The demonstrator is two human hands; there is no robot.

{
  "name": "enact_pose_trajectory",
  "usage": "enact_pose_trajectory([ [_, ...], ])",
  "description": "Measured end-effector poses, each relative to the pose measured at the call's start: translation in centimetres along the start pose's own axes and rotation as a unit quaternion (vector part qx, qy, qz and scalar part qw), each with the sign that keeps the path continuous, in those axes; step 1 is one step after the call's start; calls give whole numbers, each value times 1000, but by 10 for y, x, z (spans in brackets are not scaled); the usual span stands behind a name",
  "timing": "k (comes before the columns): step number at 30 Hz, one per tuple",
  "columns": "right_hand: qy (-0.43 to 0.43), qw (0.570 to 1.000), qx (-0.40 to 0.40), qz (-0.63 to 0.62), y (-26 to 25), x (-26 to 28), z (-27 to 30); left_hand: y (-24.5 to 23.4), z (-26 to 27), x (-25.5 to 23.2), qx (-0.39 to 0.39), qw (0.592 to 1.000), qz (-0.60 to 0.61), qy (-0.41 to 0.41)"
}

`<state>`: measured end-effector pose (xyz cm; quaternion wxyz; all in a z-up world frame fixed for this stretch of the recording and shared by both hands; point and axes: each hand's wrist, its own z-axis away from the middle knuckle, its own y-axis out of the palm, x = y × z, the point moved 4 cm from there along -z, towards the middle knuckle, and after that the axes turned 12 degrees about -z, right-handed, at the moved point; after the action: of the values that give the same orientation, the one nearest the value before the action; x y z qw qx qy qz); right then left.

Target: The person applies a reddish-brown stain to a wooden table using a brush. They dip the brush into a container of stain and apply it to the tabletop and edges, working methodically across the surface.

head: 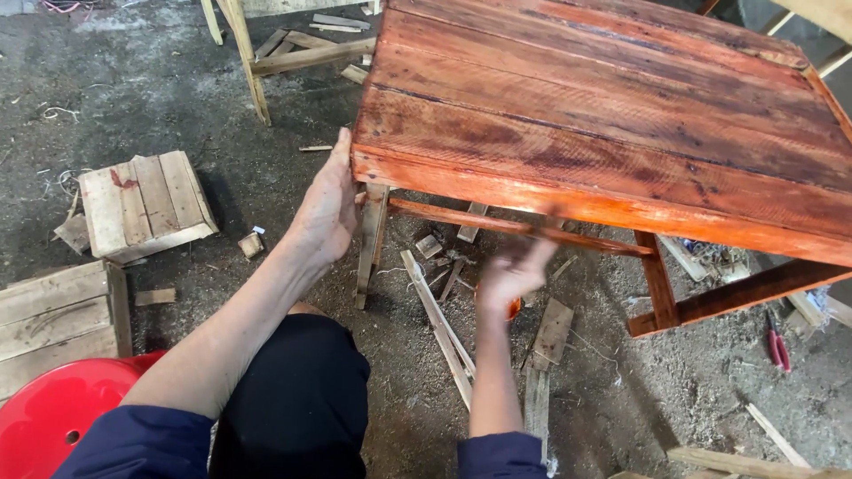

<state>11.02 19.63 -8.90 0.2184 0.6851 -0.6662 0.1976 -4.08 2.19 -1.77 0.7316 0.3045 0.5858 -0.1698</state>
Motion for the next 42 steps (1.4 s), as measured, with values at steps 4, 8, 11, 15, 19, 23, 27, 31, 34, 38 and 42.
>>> enact_pose_trajectory([
  [4,103,992,-66,-17,-6,-58,23,-1,1,-1,1,1000,22,-8],
  [8,81,996,22,-25,10,-48,35,6,4,-4,-13,1000,10,-4],
  [11,67,998,20,-7,3,-40,21,8,10,-10,-26,999,25,-6],
  [15,108,993,-52,-12,-6,-51,24,0,-6,6,0,1000,13,5],
  [19,94,993,50,-52,19,32,22,2,-2,-1,1,1000,-1,-15],
  [23,77,997,24,7,5,8,12,2,0,1,-21,999,32,-10],
  [27,86,995,-39,-16,0,-4,10,-2,-1,2,4,1000,26,1],
  [31,92,990,69,-87,19,4,35,-10,-26,27,18,1000,18,12],
  [34,78,993,83,-33,10,-42,40,3,5,-4,-7,1000,30,5],
  [38,89,996,9,-12,-7,-35,19,-3,-4,2,-1,999,34,13],
  [42,113,991,61,-43,22,-28,57,3,-1,0,-11,999,46,9],
])
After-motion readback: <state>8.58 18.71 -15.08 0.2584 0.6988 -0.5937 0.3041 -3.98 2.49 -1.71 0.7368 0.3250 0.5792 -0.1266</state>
